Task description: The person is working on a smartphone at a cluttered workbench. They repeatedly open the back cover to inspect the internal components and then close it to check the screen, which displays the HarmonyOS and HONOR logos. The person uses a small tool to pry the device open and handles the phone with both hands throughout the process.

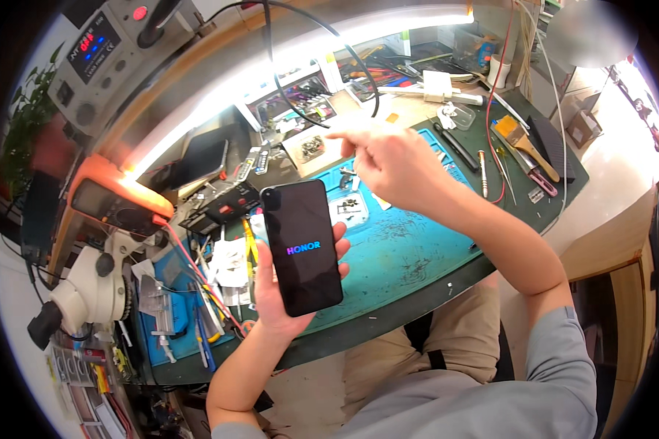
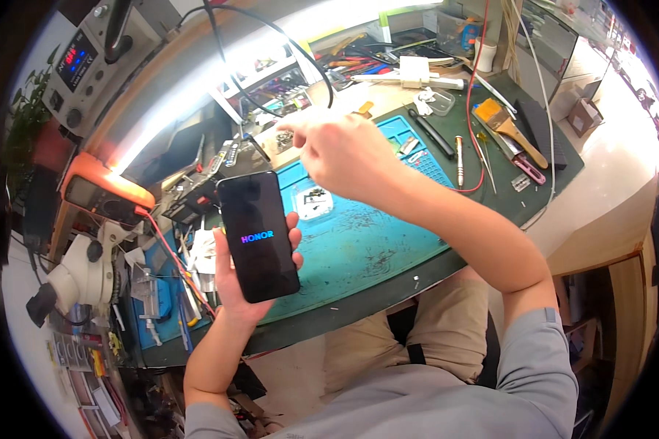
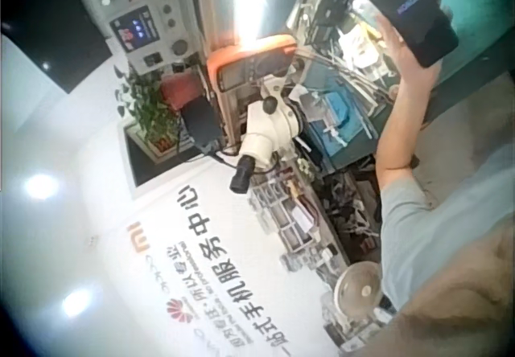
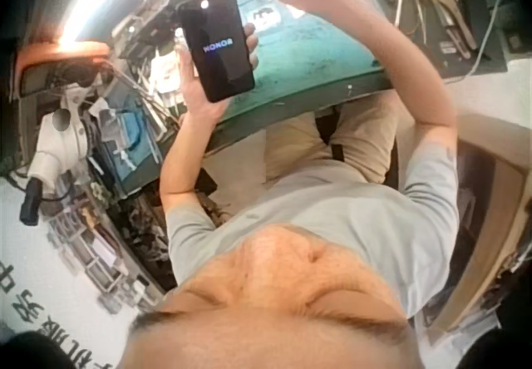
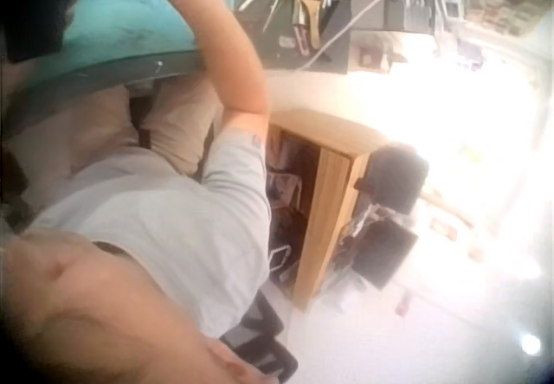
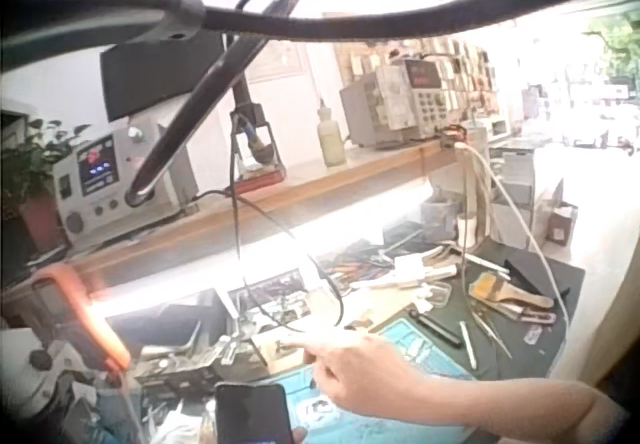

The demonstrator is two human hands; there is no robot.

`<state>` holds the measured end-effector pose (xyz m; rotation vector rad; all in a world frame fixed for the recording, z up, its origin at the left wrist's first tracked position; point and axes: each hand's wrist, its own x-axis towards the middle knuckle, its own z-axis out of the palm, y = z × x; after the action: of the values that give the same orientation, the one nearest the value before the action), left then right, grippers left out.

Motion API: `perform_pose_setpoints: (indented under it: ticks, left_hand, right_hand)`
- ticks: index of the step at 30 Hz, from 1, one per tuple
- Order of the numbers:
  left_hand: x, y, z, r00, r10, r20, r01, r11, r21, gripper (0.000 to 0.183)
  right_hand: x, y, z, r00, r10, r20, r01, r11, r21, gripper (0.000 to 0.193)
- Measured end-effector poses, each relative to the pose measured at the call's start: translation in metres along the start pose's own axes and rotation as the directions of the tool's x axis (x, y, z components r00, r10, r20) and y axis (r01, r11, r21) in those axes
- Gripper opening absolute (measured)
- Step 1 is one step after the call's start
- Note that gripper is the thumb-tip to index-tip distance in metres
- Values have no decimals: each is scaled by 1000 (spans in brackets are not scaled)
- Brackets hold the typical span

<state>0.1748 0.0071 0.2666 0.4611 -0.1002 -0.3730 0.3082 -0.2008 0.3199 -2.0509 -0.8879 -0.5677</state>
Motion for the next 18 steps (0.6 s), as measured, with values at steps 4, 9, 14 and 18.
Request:
perform_pose_setpoints:
  ticks: [4, 9, 14, 18]
  left_hand:
    - [1, 0, -1, 1000, 9, 8, -10, 997, 76, 91]
    - [-1, -1, -2, 1000, -16, -16, 17, 998, 67, 90]
    - [-3, -6, 0, 997, -66, -29, 67, 996, 58, 88]
    - [-2, -7, 2, 998, -68, -17, 69, 995, 74, 87]
  right_hand:
    - [-8, -7, 20, 998, -53, 42, 49, 995, 90, 33]
    - [-32, 2, 33, 990, -138, 24, 137, 990, 34, 39]
    - [-39, 7, 27, 986, -158, 49, 157, 987, 12, 44]
    - [-42, 9, 29, 985, -161, 70, 158, 986, 48, 44]
